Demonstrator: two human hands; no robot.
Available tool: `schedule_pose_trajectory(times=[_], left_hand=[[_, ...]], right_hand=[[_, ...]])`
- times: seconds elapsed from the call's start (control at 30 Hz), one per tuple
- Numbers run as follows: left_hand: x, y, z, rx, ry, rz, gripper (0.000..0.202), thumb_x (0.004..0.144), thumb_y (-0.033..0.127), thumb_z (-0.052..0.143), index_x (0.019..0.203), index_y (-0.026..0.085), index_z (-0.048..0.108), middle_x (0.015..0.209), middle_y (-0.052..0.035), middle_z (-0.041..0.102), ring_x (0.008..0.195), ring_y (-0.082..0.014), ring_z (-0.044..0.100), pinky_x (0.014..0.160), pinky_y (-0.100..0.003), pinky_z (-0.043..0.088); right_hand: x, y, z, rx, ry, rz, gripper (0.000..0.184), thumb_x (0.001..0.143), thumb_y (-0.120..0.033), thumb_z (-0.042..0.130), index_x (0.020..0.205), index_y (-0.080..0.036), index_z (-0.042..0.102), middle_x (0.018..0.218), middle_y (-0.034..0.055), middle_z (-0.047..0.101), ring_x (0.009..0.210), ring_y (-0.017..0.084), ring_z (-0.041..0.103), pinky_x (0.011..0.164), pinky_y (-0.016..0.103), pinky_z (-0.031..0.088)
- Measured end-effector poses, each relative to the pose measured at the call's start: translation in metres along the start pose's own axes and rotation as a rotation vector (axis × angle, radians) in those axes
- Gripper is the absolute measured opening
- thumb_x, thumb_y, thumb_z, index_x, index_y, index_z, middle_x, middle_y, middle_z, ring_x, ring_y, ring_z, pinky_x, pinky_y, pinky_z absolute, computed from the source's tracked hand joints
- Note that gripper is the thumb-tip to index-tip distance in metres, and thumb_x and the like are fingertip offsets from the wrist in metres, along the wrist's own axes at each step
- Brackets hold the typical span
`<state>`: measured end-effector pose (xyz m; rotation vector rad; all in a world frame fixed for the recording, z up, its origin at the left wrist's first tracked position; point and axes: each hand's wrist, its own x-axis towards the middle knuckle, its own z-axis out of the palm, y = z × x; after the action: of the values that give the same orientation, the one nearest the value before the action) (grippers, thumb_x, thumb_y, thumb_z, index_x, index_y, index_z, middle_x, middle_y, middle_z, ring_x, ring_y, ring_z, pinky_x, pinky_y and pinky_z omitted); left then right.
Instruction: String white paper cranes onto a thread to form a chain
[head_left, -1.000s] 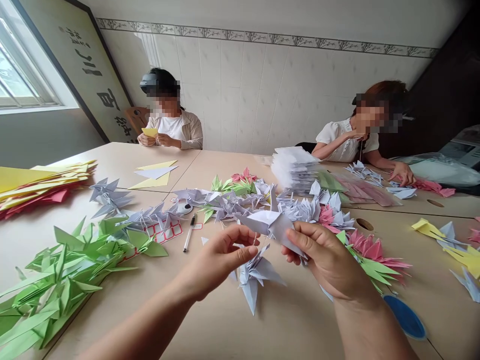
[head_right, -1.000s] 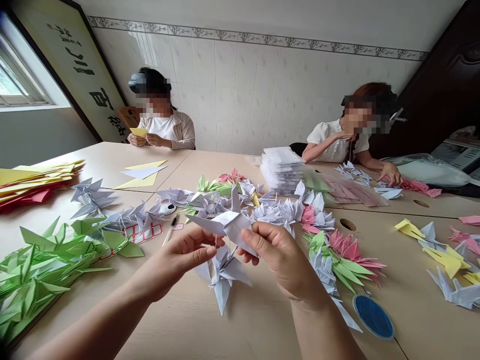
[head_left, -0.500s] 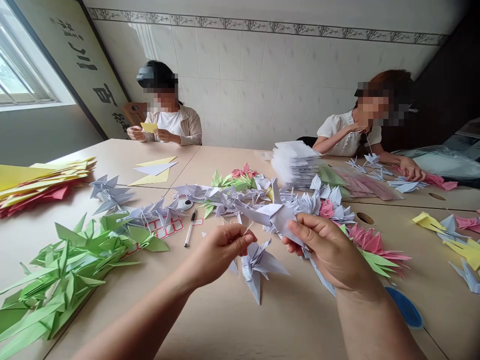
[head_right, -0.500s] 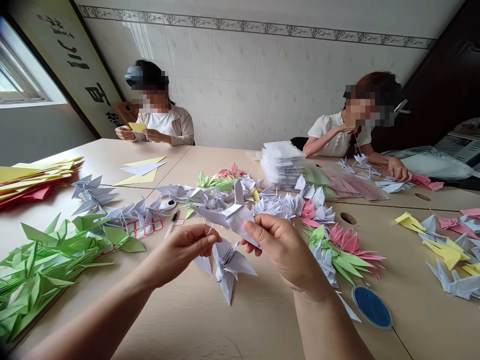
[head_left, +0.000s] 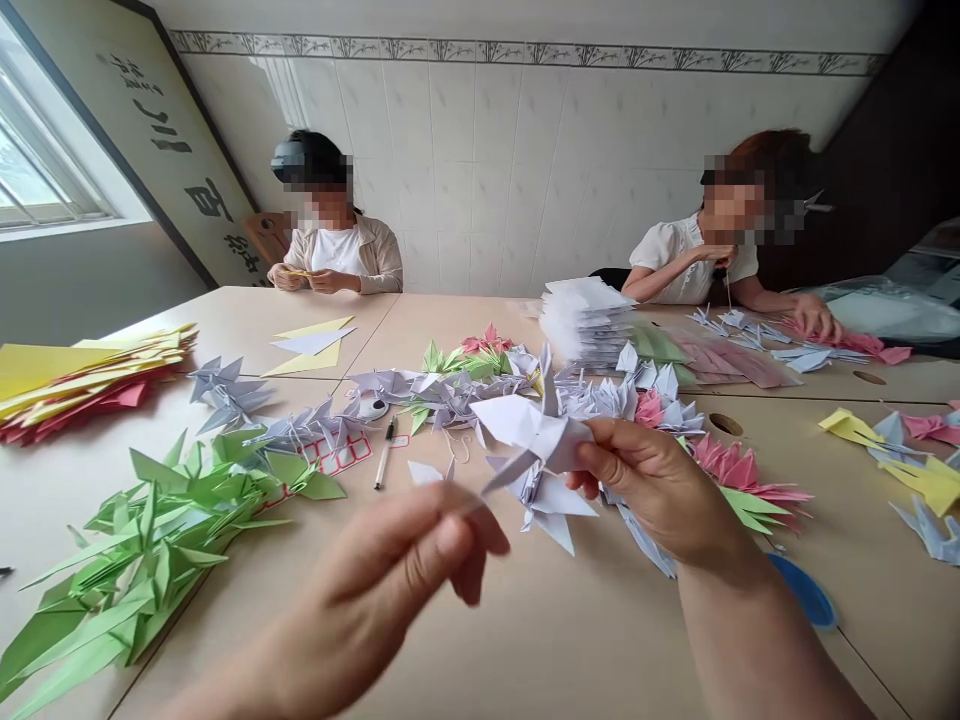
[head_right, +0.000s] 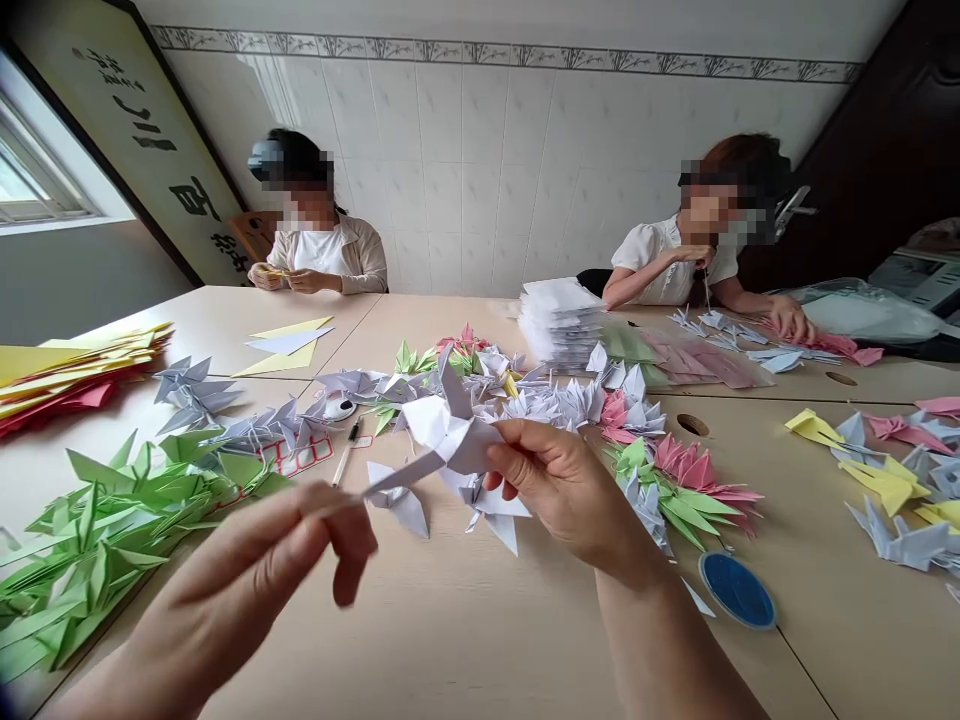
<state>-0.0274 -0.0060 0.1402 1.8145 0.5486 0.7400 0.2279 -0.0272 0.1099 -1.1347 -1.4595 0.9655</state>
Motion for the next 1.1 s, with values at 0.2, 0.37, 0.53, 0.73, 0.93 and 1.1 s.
schedule_pose_trajectory(times=[0.2, 0.37, 0.53, 0.73, 0.93, 1.1], left_hand=[[-0.02, -0.014, 0.022, 0.278, -0.707, -0.069, 0.029, 0.097, 0.025, 0.047, 0.111, 0.016, 0.07, 0.097, -0.0114, 0.073, 0.086, -0.0209, 0.068, 0.075, -0.023, 0.051], [-0.043, -0.06, 0.029, 0.419, -0.65, -0.296, 0.03, 0.086, 0.026, 0.063, 0.117, 0.028, 0.068, 0.104, -0.0059, 0.072, 0.091, -0.0242, 0.068, 0.076, -0.03, 0.051], [-0.047, -0.076, 0.015, 0.526, -0.442, -0.491, 0.013, 0.087, 0.028, 0.057, 0.087, 0.022, 0.069, 0.091, -0.0024, 0.07, 0.08, -0.019, 0.064, 0.07, -0.028, 0.046], [-0.033, -0.075, -0.006, 0.575, -0.258, -0.567, 0.027, 0.087, 0.041, 0.054, 0.073, 0.019, 0.057, 0.073, 0.0, 0.063, 0.065, -0.0152, 0.053, 0.057, -0.025, 0.037], [-0.026, -0.096, 0.001, 0.43, -0.055, -0.48, 0.032, 0.082, 0.039, 0.062, 0.108, 0.02, 0.058, 0.088, -0.0036, 0.064, 0.08, -0.0191, 0.058, 0.068, -0.029, 0.044], [-0.011, -0.105, 0.022, 0.334, -0.043, -0.441, 0.021, 0.082, 0.033, 0.061, 0.096, 0.018, 0.065, 0.079, -0.0014, 0.064, 0.067, -0.0148, 0.054, 0.061, -0.026, 0.042]], right_hand=[[-0.026, 0.014, 0.0, 0.063, -0.208, 0.154, 0.014, 0.093, -0.034, 0.06, 0.093, -0.024, 0.07, 0.077, -0.0016, 0.065, 0.068, 0.01, 0.056, 0.065, 0.02, 0.046], [-0.071, 0.029, 0.002, -0.003, -0.428, 0.433, 0.017, 0.094, -0.028, 0.055, 0.093, -0.021, 0.07, 0.089, 0.0026, 0.068, 0.082, 0.015, 0.061, 0.076, 0.027, 0.048], [-0.102, 0.041, 0.007, -0.196, -0.442, 0.491, 0.023, 0.091, -0.019, 0.05, 0.093, -0.022, 0.072, 0.095, 0.003, 0.068, 0.09, 0.018, 0.063, 0.082, 0.03, 0.047], [-0.108, 0.044, 0.011, -0.37, -0.426, 0.507, 0.032, 0.088, -0.012, 0.046, 0.096, -0.024, 0.074, 0.098, 0.0012, 0.07, 0.09, 0.018, 0.064, 0.082, 0.029, 0.047], [-0.103, 0.039, 0.009, -0.35, -0.385, 0.463, 0.029, 0.09, -0.036, 0.06, 0.115, -0.027, 0.07, 0.123, 0.0037, 0.067, 0.115, 0.024, 0.06, 0.099, 0.033, 0.045], [-0.081, 0.04, 0.028, -0.367, -0.111, 0.375, 0.036, 0.09, -0.042, 0.058, 0.121, -0.025, 0.064, 0.106, 0.0052, 0.07, 0.099, 0.022, 0.065, 0.087, 0.032, 0.05]])
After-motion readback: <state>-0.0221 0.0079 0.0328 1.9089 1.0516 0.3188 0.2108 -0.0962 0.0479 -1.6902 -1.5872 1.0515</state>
